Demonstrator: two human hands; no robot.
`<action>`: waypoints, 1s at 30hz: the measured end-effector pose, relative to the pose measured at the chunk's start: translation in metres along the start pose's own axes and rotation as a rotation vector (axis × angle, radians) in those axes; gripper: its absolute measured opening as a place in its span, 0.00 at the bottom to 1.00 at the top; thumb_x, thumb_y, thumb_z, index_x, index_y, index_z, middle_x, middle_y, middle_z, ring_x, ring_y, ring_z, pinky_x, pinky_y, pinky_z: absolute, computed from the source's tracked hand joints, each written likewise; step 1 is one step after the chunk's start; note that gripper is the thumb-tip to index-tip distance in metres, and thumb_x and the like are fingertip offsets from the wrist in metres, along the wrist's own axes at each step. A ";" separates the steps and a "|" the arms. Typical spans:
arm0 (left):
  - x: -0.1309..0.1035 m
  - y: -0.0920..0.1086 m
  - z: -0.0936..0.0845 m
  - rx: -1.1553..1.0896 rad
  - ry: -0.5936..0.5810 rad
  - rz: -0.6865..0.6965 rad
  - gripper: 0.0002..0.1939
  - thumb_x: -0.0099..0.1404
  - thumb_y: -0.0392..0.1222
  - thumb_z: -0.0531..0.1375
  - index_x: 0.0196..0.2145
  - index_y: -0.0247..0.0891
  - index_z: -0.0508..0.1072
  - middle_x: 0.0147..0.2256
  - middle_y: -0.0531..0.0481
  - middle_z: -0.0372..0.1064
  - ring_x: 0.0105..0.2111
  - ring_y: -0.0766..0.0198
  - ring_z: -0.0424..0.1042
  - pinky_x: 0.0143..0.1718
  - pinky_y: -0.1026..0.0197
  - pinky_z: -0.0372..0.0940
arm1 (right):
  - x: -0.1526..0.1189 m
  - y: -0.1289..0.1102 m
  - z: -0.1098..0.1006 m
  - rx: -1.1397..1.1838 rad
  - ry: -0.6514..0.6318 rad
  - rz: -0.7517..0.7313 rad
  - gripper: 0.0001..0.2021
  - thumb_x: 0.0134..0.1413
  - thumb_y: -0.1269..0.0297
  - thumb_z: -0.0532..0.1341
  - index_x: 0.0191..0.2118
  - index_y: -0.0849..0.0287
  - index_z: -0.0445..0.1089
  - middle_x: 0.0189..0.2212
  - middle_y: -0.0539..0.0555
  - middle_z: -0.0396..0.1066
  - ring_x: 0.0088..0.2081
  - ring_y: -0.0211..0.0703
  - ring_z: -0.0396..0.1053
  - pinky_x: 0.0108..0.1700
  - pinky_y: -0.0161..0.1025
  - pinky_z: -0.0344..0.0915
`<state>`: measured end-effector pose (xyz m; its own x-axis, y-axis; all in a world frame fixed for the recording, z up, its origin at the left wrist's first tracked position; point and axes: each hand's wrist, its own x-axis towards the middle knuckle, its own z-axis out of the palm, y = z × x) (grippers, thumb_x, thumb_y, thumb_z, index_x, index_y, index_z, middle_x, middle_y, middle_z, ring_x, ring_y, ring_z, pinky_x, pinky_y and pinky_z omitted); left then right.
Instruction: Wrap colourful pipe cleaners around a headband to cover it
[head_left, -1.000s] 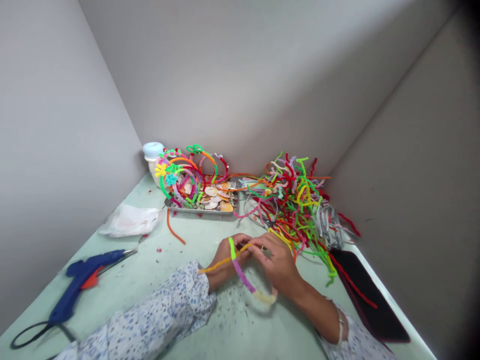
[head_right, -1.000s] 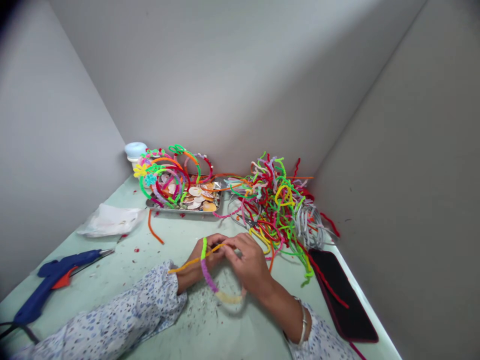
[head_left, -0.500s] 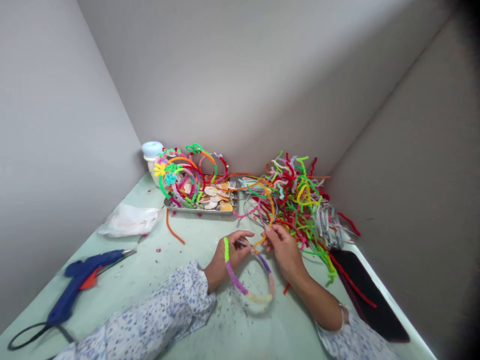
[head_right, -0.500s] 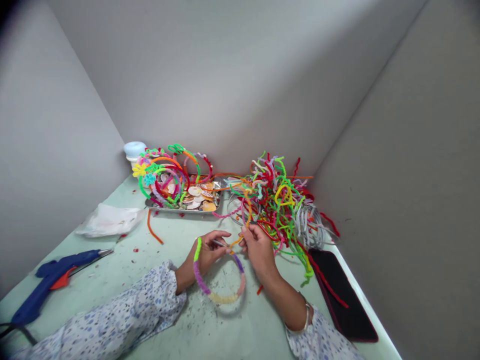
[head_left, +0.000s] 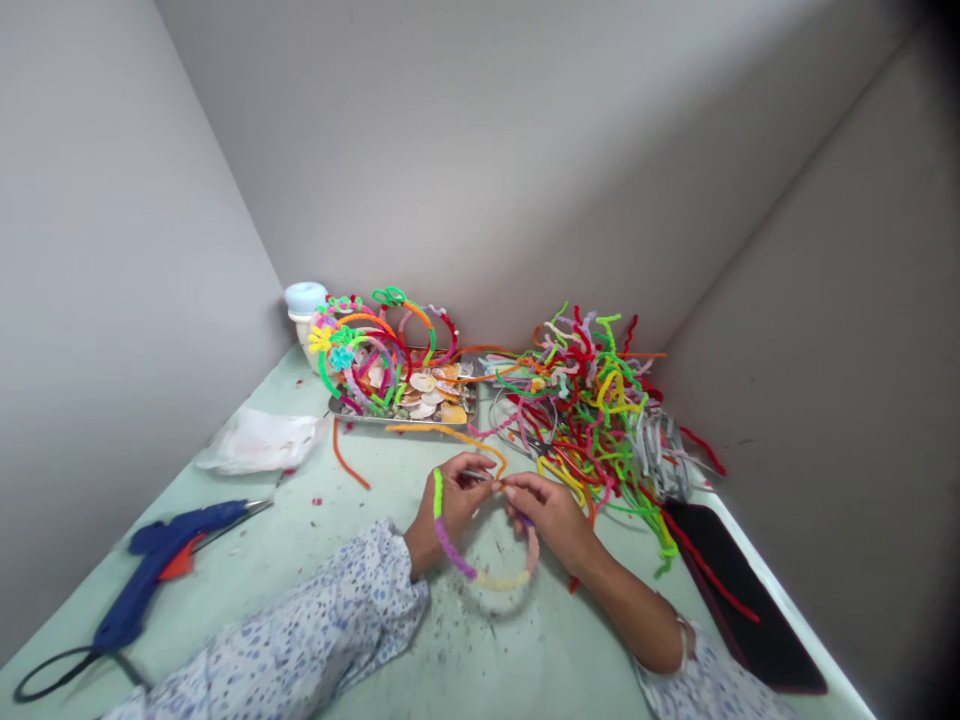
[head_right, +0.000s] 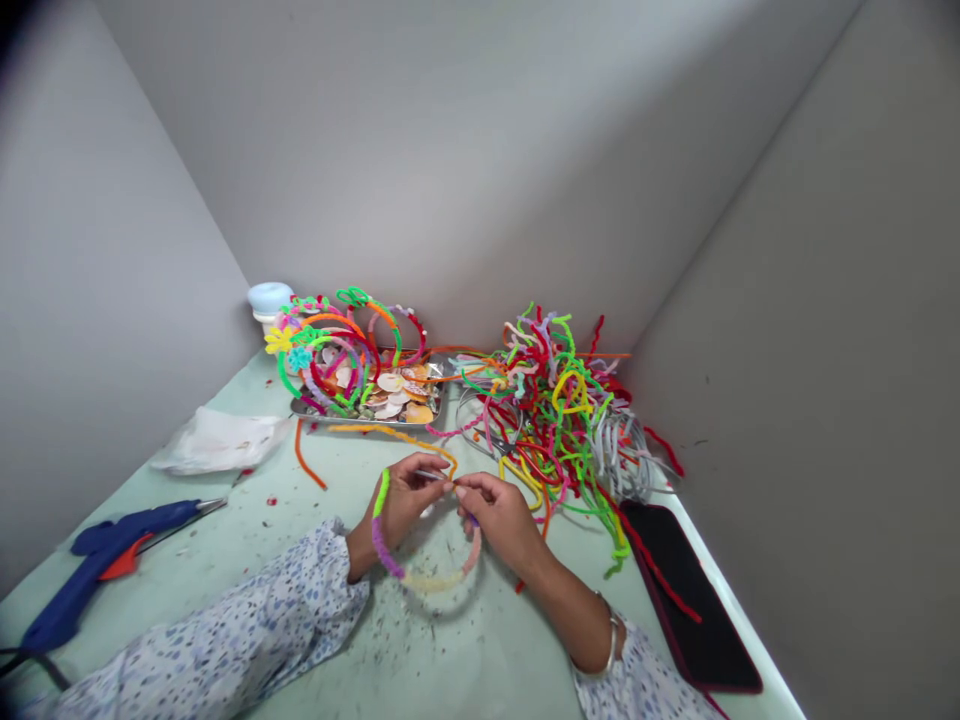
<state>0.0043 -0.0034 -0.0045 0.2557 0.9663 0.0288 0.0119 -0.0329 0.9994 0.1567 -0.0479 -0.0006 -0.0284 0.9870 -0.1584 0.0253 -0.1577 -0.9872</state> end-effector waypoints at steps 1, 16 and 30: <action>-0.001 0.000 0.000 0.005 -0.010 0.005 0.16 0.49 0.42 0.65 0.35 0.33 0.73 0.27 0.49 0.70 0.24 0.68 0.67 0.25 0.67 0.61 | 0.000 0.001 0.000 -0.002 0.004 0.001 0.14 0.49 0.56 0.58 0.37 0.60 0.68 0.21 0.48 0.65 0.20 0.36 0.63 0.23 0.34 0.61; -0.001 -0.001 0.000 0.023 -0.035 0.003 0.11 0.50 0.42 0.64 0.31 0.34 0.74 0.28 0.48 0.72 0.26 0.66 0.68 0.29 0.66 0.62 | -0.001 0.004 0.002 -0.065 0.060 -0.053 0.10 0.49 0.58 0.57 0.32 0.60 0.68 0.17 0.45 0.61 0.18 0.34 0.59 0.21 0.32 0.57; -0.003 -0.001 0.002 -0.032 -0.019 -0.025 0.12 0.49 0.39 0.64 0.33 0.33 0.73 0.23 0.53 0.68 0.22 0.70 0.64 0.25 0.68 0.58 | -0.007 0.006 0.008 -0.228 0.108 -0.140 0.10 0.50 0.59 0.56 0.32 0.59 0.69 0.20 0.47 0.62 0.22 0.35 0.57 0.24 0.31 0.54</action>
<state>0.0057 -0.0067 -0.0052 0.2739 0.9617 0.0038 -0.0127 -0.0003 0.9999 0.1489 -0.0556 -0.0053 0.0591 0.9982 -0.0056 0.2532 -0.0204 -0.9672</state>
